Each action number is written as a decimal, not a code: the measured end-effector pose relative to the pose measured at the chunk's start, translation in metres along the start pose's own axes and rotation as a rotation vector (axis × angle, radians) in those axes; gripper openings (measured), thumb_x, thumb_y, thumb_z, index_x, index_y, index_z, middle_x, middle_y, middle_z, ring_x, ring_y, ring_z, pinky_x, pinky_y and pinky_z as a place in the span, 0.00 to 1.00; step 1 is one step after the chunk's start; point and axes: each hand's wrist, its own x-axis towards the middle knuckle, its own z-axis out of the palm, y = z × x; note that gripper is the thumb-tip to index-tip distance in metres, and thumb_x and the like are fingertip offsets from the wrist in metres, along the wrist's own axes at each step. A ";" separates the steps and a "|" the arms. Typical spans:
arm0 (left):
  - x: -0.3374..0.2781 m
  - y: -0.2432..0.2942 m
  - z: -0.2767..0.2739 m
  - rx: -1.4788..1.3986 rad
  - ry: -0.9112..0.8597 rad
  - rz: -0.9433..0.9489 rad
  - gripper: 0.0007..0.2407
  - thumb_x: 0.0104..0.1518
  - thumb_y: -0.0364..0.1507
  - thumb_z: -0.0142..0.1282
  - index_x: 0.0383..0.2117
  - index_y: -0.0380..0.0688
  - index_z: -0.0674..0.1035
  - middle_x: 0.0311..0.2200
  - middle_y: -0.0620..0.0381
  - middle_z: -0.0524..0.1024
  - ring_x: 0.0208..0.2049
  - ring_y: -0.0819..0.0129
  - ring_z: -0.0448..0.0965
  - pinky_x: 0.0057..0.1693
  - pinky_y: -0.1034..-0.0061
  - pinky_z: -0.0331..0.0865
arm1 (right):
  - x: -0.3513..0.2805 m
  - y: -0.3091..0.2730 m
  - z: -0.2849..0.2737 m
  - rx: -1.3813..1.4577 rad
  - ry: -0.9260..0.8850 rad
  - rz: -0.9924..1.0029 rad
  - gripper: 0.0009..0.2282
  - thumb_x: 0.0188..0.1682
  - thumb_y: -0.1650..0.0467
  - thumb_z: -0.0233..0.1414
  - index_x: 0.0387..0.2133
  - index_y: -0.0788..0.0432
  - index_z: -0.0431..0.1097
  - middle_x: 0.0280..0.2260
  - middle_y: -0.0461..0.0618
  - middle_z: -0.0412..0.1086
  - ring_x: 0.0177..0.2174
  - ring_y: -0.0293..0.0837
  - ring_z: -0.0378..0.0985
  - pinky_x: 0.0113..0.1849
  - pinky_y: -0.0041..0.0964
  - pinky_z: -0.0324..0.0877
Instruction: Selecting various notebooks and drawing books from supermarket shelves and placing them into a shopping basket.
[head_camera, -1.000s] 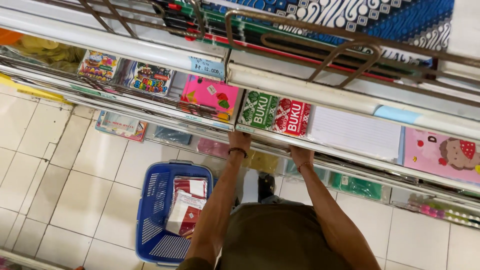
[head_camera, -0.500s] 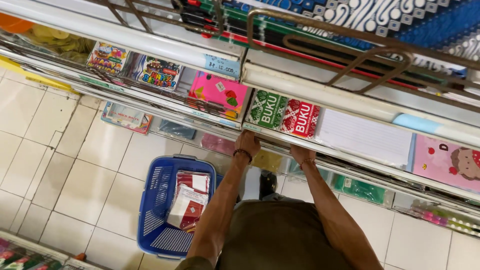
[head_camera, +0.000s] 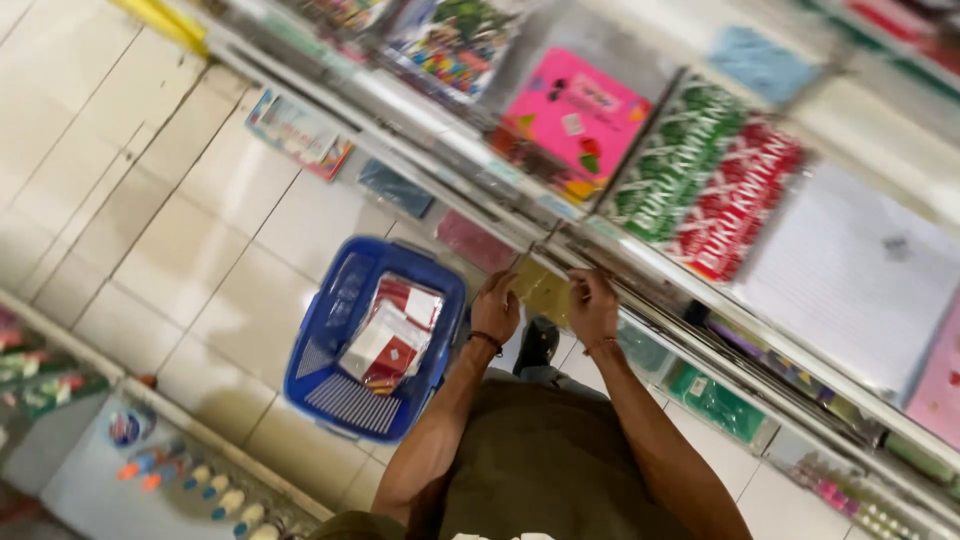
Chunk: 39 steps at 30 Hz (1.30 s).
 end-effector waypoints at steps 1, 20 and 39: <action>-0.006 -0.005 -0.011 0.005 0.012 -0.048 0.14 0.54 0.20 0.51 0.47 0.39 0.79 0.49 0.40 0.78 0.47 0.39 0.78 0.53 0.57 0.74 | -0.004 -0.010 0.012 0.045 -0.131 -0.038 0.06 0.53 0.76 0.51 0.40 0.61 0.74 0.35 0.55 0.75 0.28 0.46 0.77 0.31 0.40 0.72; -0.221 -0.264 -0.082 0.198 0.335 -0.961 0.21 0.45 0.30 0.60 0.49 0.38 0.79 0.46 0.29 0.75 0.54 0.35 0.71 0.61 0.54 0.65 | -0.100 -0.067 0.209 -0.132 -1.088 -0.439 0.11 0.46 0.74 0.52 0.42 0.60 0.75 0.43 0.57 0.73 0.46 0.59 0.75 0.48 0.48 0.71; -0.272 -0.403 -0.048 0.252 0.246 -1.216 0.31 0.43 0.39 0.64 0.58 0.43 0.75 0.68 0.22 0.44 0.69 0.28 0.43 0.71 0.51 0.43 | -0.117 0.085 0.397 -0.509 -1.336 -0.142 0.22 0.45 0.66 0.58 0.53 0.62 0.70 0.57 0.63 0.65 0.58 0.60 0.66 0.59 0.47 0.63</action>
